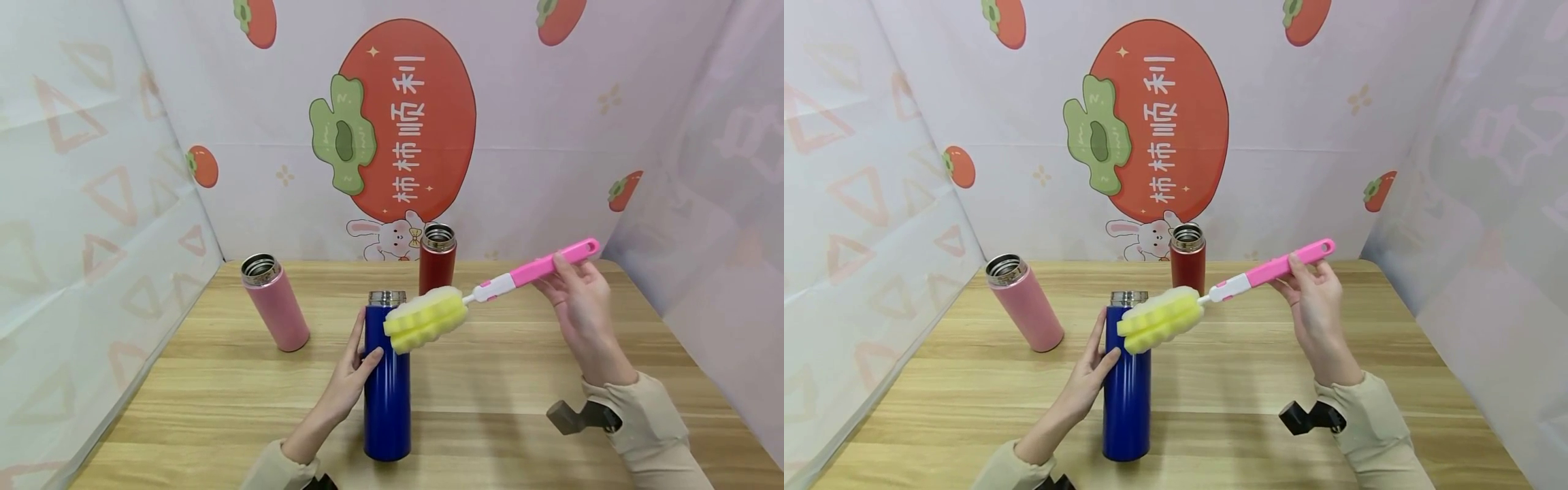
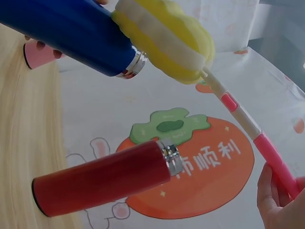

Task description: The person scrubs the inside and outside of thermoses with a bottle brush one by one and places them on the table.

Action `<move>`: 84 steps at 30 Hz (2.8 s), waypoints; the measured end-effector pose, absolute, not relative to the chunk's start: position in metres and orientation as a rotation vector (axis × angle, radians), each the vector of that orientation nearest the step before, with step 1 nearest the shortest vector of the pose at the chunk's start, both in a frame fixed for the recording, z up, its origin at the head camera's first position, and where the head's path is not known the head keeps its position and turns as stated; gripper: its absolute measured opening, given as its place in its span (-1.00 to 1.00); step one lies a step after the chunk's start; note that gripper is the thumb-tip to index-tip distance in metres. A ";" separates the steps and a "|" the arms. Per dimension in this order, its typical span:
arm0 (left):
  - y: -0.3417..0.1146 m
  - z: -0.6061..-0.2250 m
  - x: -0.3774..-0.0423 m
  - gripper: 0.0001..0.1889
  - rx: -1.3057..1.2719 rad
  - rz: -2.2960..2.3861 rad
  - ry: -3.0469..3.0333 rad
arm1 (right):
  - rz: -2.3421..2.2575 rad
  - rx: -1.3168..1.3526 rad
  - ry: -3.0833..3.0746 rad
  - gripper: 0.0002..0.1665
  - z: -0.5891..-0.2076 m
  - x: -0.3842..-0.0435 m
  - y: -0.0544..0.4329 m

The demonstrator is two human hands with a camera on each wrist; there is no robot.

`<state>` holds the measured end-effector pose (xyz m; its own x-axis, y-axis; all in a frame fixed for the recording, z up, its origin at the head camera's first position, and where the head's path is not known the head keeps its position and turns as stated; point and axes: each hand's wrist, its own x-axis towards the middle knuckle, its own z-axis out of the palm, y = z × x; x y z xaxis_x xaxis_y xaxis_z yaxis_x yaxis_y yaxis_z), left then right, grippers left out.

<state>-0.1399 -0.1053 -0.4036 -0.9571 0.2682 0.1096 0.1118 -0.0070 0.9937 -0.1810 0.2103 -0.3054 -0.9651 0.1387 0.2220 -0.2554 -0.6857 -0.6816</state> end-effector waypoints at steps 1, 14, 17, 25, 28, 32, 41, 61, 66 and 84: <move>-0.105 -0.404 -0.140 -0.32 0.402 2.125 2.121 | 2.694 0.225 -1.140 -0.84 -0.306 -0.181 0.210; -0.103 -0.400 -0.145 -0.34 0.333 2.267 2.021 | 2.704 0.239 -1.407 -0.88 -0.327 -0.175 0.208; -0.103 -0.399 -0.145 -0.34 0.322 2.288 2.000 | 2.705 0.286 -1.457 -0.91 -0.332 -0.174 0.207; -0.104 -0.394 -0.147 -0.33 0.316 2.371 1.921 | 2.725 0.392 -1.578 -0.90 -0.345 -0.172 0.203; -0.105 -0.392 -0.147 -0.32 0.312 2.381 1.909 | 2.714 0.449 -1.639 -0.89 -0.349 -0.172 0.202; -0.105 -0.391 -0.146 -0.32 0.311 2.390 1.902 | 2.704 0.489 -1.664 -0.88 -0.351 -0.173 0.199; -0.105 -0.394 -0.142 -0.33 0.338 2.378 1.837 | 2.696 0.347 -1.467 -0.94 -0.341 -0.174 0.198; -0.107 -0.397 -0.136 -0.34 0.468 2.241 1.720 | 2.656 0.145 -1.140 -0.81 -0.312 -0.190 0.204; -0.104 -0.400 -0.134 -0.10 0.425 2.174 1.836 | 2.633 0.130 -1.127 -0.82 -0.311 -0.191 0.205; -0.106 -0.405 -0.129 -0.21 0.406 2.078 2.219 | 2.664 0.115 -1.010 -0.83 -0.306 -0.193 0.218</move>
